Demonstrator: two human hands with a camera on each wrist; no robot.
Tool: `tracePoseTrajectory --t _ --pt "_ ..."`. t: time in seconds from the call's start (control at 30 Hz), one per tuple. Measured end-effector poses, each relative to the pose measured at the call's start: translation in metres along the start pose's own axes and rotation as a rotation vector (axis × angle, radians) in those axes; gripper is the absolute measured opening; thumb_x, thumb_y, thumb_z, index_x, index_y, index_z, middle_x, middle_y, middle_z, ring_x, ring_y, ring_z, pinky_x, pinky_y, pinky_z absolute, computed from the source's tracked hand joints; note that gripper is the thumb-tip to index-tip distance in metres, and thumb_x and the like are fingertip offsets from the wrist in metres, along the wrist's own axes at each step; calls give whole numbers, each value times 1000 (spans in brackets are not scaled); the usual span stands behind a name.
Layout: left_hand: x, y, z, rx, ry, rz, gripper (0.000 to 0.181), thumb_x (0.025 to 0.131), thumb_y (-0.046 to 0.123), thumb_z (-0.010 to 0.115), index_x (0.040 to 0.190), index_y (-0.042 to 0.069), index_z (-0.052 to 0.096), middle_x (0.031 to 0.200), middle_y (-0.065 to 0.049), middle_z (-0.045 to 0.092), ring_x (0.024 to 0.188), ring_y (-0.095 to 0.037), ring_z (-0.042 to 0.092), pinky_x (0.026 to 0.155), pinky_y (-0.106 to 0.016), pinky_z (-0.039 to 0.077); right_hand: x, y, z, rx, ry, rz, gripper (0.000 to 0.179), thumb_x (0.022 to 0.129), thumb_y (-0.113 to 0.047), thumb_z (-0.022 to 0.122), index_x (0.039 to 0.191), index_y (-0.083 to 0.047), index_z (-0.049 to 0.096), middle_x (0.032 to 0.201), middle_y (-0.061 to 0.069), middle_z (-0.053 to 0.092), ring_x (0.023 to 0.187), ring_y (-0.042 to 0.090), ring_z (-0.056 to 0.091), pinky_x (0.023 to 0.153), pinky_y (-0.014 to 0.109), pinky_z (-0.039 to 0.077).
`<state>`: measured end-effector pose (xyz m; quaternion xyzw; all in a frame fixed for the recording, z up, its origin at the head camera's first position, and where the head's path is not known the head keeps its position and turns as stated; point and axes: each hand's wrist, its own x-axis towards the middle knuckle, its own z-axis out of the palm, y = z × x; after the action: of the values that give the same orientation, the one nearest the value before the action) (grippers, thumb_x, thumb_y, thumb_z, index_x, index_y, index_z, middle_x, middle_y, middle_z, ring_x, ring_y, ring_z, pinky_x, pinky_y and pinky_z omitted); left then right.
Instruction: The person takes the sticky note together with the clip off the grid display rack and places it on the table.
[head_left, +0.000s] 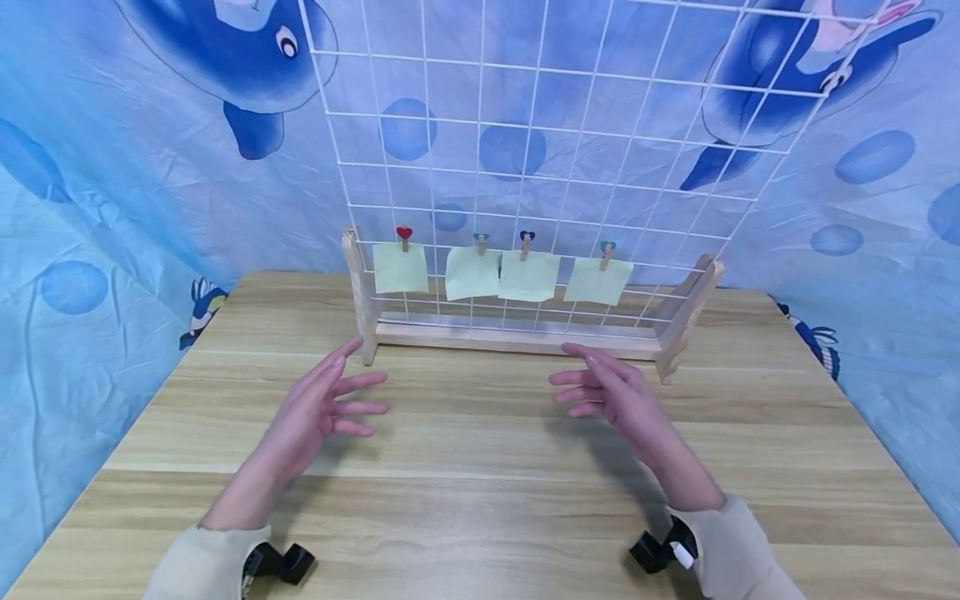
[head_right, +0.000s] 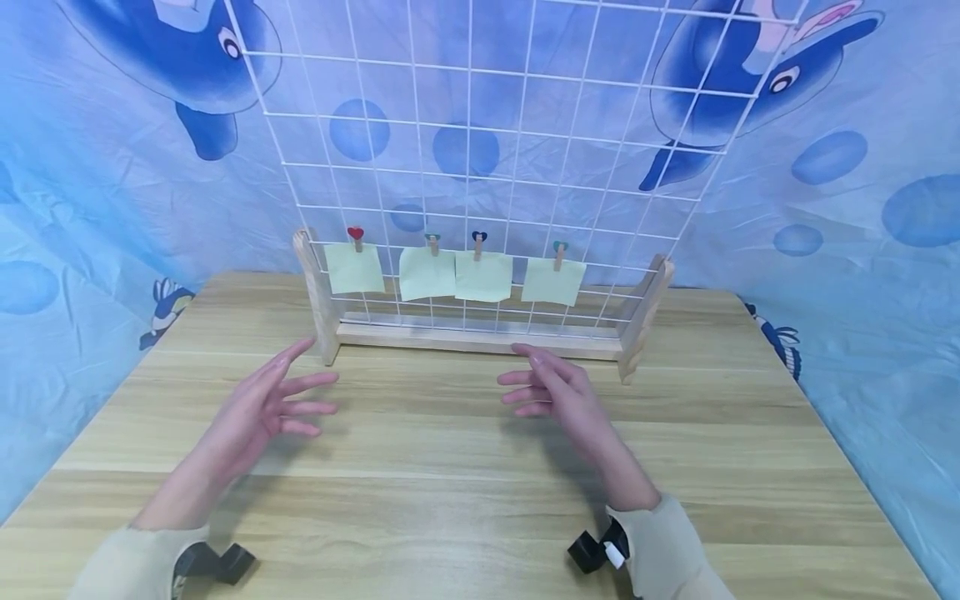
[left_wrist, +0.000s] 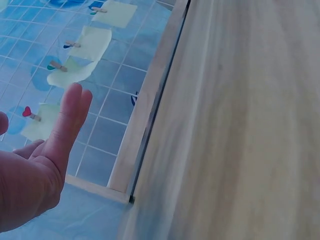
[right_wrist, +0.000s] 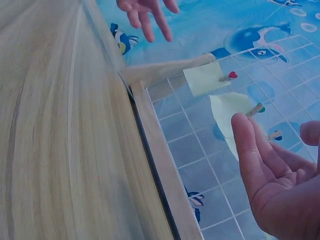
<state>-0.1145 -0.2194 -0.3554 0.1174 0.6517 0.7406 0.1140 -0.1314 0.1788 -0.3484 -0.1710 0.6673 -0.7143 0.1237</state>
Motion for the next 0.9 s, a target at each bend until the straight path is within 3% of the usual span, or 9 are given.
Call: tracePoseTrajectory --t 0.4,0.9 --pt "14 3 5 -50 8 -4 52 106 37 32 154 19 21 120 -2 67 93 -30 70 65 -38 60 11 -4 16 -30 13 17 51 104 -34 41 144 -2 39 108 6 71 90 20 70 73 33 60" --pt "29 4 7 -80 45 14 56 105 43 31 151 12 28 117 -7 69 87 -25 72 61 -34 60 31 -8 34 -19 53 50 50 103 -36 43 141 -3 45 110 12 70 87 20 70 74 34 60"
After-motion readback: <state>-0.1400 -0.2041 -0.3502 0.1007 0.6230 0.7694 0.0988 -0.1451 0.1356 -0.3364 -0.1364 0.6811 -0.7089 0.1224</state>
